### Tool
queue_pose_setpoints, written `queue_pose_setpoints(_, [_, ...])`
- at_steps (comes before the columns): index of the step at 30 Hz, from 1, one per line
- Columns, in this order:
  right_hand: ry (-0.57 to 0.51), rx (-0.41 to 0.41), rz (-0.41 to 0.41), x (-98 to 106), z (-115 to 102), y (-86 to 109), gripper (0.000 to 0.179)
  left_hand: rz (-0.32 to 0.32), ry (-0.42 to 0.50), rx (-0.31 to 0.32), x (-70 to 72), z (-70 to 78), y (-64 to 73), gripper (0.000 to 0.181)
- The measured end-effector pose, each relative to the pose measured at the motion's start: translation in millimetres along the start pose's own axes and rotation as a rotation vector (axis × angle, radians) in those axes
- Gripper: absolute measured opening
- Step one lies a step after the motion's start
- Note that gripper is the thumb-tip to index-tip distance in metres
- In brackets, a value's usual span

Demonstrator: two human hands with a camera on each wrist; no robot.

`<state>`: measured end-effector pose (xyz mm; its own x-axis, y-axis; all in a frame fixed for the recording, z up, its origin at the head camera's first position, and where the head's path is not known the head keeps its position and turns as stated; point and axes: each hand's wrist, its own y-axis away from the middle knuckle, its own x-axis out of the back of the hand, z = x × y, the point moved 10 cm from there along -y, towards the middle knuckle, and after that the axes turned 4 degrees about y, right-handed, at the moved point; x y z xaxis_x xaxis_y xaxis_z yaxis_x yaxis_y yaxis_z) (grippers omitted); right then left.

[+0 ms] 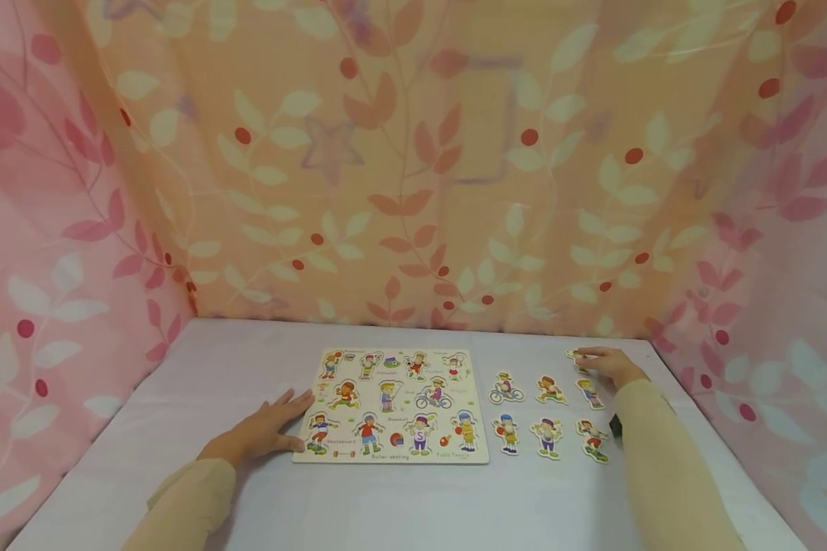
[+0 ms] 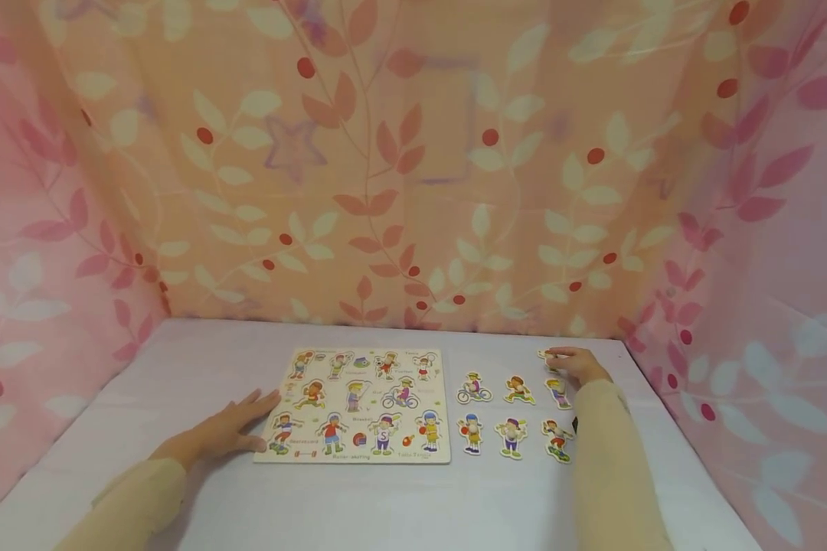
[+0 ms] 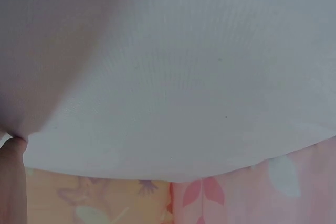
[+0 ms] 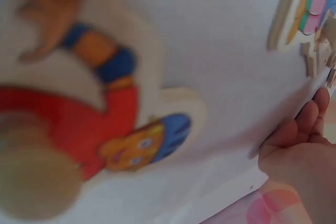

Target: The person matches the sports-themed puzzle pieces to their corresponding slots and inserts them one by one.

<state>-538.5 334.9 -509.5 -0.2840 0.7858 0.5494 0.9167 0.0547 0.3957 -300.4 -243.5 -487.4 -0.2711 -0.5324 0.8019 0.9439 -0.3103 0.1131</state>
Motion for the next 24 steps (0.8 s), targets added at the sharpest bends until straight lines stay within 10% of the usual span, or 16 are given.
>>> queue_pose_setpoints(16, [-0.222,-0.015,0.042,-2.7,-7.5,0.3,0.028,-0.008,-0.002,0.029,-1.2,-3.2,-1.2,0.091])
queue_pose_setpoints(24, [-0.154,-0.024,0.154,5.2,-5.0,1.0,0.019,-0.008,-0.014,0.019,-1.8,-5.2,-1.6,0.091])
